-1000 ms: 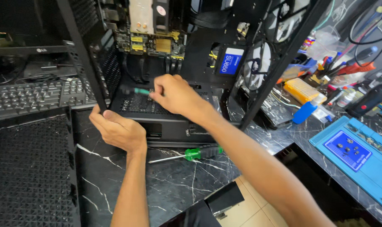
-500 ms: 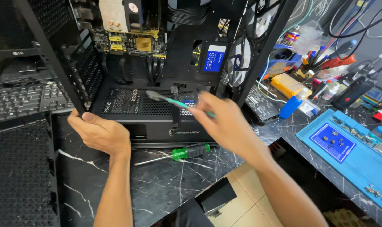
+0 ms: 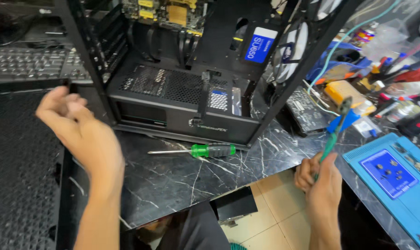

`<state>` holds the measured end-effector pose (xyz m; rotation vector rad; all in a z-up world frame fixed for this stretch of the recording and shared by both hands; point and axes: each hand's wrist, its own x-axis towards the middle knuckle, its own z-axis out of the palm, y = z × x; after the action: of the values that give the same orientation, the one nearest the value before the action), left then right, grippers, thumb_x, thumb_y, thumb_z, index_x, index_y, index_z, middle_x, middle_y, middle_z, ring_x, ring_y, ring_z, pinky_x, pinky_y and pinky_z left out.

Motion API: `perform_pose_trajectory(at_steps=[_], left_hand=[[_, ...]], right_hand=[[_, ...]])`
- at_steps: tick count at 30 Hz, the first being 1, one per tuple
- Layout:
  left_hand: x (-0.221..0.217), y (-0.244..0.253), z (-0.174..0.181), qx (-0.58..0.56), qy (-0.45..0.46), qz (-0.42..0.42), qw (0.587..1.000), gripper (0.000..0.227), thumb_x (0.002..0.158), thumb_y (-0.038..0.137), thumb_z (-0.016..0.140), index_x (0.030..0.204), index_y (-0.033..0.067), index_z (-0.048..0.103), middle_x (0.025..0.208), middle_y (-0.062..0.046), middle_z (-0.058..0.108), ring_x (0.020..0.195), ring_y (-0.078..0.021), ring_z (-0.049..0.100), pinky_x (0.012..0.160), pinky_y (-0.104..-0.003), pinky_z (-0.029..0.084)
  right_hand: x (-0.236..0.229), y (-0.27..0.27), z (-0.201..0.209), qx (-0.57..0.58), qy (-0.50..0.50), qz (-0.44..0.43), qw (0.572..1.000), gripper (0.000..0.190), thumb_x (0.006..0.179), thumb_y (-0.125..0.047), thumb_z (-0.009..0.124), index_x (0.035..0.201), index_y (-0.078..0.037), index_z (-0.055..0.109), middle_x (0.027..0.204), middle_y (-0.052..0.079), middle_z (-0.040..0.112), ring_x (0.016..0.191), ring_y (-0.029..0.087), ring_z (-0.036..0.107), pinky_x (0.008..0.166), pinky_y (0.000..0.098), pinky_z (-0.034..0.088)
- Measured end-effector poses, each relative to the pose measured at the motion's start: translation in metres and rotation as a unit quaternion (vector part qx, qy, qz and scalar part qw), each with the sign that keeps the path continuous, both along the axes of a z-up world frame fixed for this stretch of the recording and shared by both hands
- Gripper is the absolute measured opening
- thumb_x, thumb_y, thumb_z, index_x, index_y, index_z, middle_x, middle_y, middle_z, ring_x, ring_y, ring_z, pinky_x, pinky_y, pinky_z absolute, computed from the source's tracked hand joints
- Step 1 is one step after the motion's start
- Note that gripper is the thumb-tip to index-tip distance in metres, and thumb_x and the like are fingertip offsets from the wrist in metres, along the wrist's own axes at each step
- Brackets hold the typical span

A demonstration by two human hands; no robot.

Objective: The person cleans the interior of a computer case using a small brush to remove dust from the motherboard, power supply, and drive bays. They also wipe the inside of the side panel and the workbench surface with a cloth.

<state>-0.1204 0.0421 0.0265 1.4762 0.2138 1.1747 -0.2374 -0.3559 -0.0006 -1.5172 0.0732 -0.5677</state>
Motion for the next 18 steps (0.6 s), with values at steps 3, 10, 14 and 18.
perform_pose_trajectory(at_steps=[3,10,14,18], left_hand=[[-0.036,0.020,-0.028,0.133,0.131,-0.087,0.978,0.038,0.117,-0.004,0.039,0.148,0.0051,0.058,0.138,-0.016,0.067,0.129,-0.0293,0.066,0.112,-0.042,0.049],[-0.066,0.022,-0.107,0.276,0.360,-0.125,0.882,0.098,0.094,0.020,0.086,0.177,-0.0021,0.039,0.186,-0.026,0.037,0.172,-0.0445,0.030,0.139,-0.055,0.026],[-0.080,0.010,-0.108,0.293,0.326,-0.046,0.898,0.084,0.097,0.021,0.087,0.167,-0.0100,0.052,0.174,-0.035,0.048,0.166,-0.0517,0.039,0.134,-0.059,0.037],[-0.083,0.017,-0.127,0.304,0.276,-0.001,0.912,0.059,0.105,0.002,0.070,0.160,-0.0141,0.058,0.160,-0.037,0.060,0.157,-0.0512,0.051,0.131,-0.057,0.043]], right_hand=[[-0.001,0.002,-0.056,-0.160,0.004,-0.052,0.986,0.042,0.119,-0.042,0.052,0.089,-0.013,0.054,0.073,0.001,0.043,0.068,0.016,0.041,0.067,0.0363,0.036],[0.010,0.155,-0.034,-0.285,0.078,0.243,0.924,0.057,0.114,-0.033,0.080,0.081,-0.020,0.034,0.071,-0.005,0.042,0.067,0.014,0.039,0.071,0.0333,0.036],[0.041,0.215,-0.028,-0.328,0.100,0.281,0.897,0.053,0.108,-0.025,0.086,0.084,-0.019,0.039,0.078,-0.005,0.053,0.070,0.017,0.046,0.073,0.0351,0.043],[0.076,0.256,-0.044,-0.384,0.011,0.296,0.875,0.031,0.102,-0.019,0.085,0.127,-0.012,0.068,0.107,0.002,0.068,0.075,0.018,0.067,0.085,0.0392,0.055]])
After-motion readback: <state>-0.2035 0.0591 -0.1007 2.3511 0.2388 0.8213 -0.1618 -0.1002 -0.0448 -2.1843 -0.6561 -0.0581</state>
